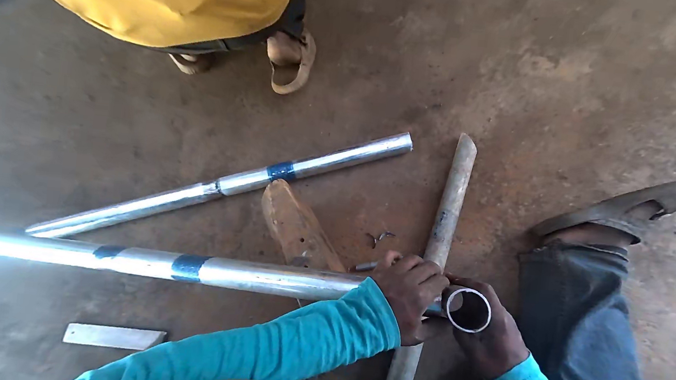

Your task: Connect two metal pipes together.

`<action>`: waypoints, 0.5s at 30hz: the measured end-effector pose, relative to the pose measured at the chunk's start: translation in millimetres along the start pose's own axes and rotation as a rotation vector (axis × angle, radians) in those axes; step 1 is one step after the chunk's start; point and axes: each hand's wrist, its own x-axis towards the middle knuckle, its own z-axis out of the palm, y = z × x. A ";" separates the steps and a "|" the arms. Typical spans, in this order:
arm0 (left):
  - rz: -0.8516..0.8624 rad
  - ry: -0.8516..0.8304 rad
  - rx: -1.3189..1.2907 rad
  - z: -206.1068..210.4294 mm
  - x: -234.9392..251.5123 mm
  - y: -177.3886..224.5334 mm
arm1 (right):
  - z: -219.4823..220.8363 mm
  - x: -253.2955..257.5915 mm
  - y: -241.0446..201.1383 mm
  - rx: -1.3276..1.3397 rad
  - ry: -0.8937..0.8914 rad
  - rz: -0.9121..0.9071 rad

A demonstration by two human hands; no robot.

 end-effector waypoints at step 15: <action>-0.134 0.134 0.126 -30.8 -101.6 -76.4 | 0.4 9.0 -2.0 -0.024 -0.027 0.056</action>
